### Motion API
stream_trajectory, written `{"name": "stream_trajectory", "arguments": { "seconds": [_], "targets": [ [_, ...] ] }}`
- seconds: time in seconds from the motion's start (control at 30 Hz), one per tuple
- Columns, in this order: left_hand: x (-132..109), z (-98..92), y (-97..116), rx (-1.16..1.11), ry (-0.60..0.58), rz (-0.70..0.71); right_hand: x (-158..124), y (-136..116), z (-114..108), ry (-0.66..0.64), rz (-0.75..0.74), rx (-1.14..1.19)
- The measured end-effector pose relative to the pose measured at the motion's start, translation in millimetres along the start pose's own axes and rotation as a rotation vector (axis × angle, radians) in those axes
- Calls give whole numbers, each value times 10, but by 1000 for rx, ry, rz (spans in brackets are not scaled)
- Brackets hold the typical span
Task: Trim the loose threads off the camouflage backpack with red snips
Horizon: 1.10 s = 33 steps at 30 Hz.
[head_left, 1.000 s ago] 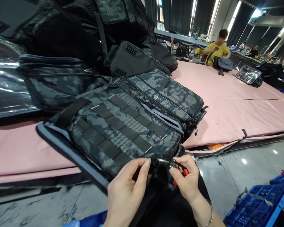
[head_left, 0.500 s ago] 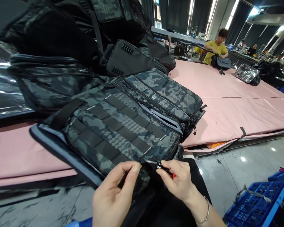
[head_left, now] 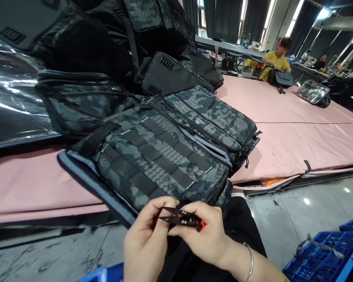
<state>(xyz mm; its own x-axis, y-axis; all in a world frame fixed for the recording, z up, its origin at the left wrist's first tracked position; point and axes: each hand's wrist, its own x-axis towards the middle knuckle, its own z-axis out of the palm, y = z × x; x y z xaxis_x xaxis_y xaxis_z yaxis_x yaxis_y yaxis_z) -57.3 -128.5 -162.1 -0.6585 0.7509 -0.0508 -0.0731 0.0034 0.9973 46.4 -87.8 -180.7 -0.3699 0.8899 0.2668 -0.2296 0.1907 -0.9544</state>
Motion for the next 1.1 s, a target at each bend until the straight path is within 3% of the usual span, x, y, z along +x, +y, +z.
{"name": "stream_trajectory", "arguments": {
  "seconds": [0.1,0.23,0.4,0.5,0.6,0.7,0.77,0.93,1.1],
  "targets": [
    [5,13,-9,-13,-7,-41,41,-21,24,67,-36,-81],
    [27,44,59,-65,-27,-30,49,-71,-79,182,72,-27],
    [-2,-64,9,91,-147,27,54,-130,-130,161,170,36],
    [-51,-154,-66,268,-234,261,68,-130,-113,186,204,50],
    [-84,-183,-118,451,-186,604,74,-133,-82,192,209,50],
    [-94,-179,-152,528,-117,704,68,-141,-58,185,213,59],
    [-95,-182,-160,494,-112,597,59,-143,-65,177,204,72],
    [-73,-210,-91,297,-95,89,27,-102,-183,200,145,74],
    [-20,-236,-19,132,-98,-77,-34,5,-311,95,-52,-131]
  ]
}}
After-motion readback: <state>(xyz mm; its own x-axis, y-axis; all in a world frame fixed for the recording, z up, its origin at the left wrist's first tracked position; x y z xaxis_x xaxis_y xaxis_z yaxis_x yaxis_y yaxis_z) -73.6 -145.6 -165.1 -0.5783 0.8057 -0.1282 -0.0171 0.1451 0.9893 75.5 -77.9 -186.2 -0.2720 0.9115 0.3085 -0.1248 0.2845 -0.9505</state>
